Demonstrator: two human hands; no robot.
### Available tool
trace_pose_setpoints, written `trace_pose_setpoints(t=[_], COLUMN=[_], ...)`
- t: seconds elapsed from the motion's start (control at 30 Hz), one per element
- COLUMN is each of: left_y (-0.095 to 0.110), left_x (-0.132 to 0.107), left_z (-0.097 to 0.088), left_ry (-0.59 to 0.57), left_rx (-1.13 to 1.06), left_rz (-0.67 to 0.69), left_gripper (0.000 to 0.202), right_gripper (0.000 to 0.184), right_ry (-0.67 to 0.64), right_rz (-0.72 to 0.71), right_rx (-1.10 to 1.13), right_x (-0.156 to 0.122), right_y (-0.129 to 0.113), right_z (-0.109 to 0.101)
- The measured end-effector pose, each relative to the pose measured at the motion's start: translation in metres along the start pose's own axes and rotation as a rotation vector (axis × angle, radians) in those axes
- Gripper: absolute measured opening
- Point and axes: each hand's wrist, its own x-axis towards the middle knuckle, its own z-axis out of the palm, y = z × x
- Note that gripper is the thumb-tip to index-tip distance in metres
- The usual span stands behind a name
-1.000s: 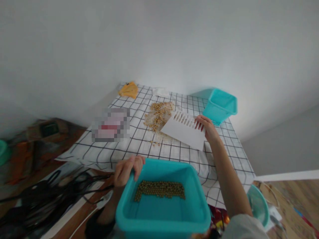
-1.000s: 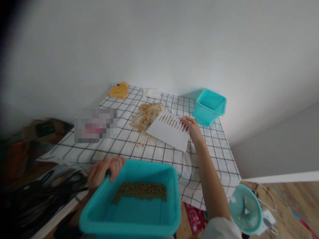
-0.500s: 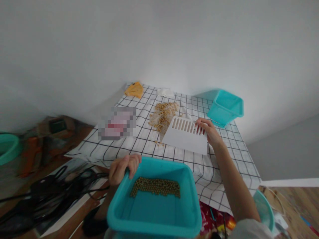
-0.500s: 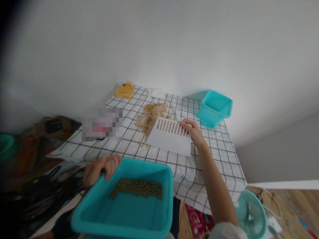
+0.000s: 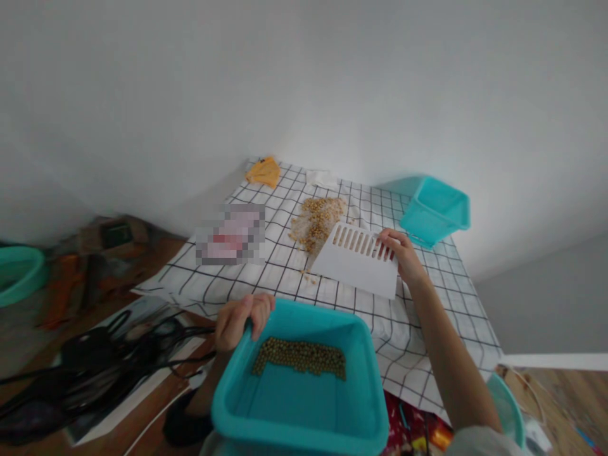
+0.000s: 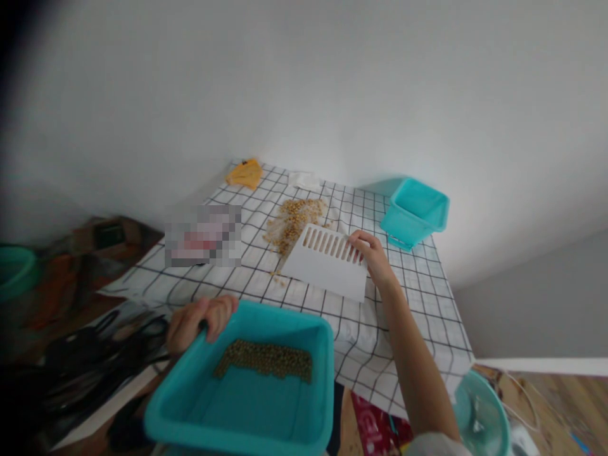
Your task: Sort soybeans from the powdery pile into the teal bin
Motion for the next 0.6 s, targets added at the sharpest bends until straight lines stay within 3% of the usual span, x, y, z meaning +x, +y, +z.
trace_pose_setpoints(t=[0.3,0.6], left_y=[0.0016,0.0042], left_x=[0.0011,0.0017], left_z=[0.0001,0.0054], left_ry=[-0.025,0.011], left_rx=[0.009,0.006], left_rz=[-0.006,0.005], left_gripper=[0.061,0.060], right_gripper=[0.026,0.026], right_ry=[-0.001,-0.031], right_rz=[-0.069,-0.043], right_rx=[-0.073,-0.039], right_x=[-0.0013,-0.0028], right_y=[-0.0012,-0.0009], right_z=[0.0058,0.0081])
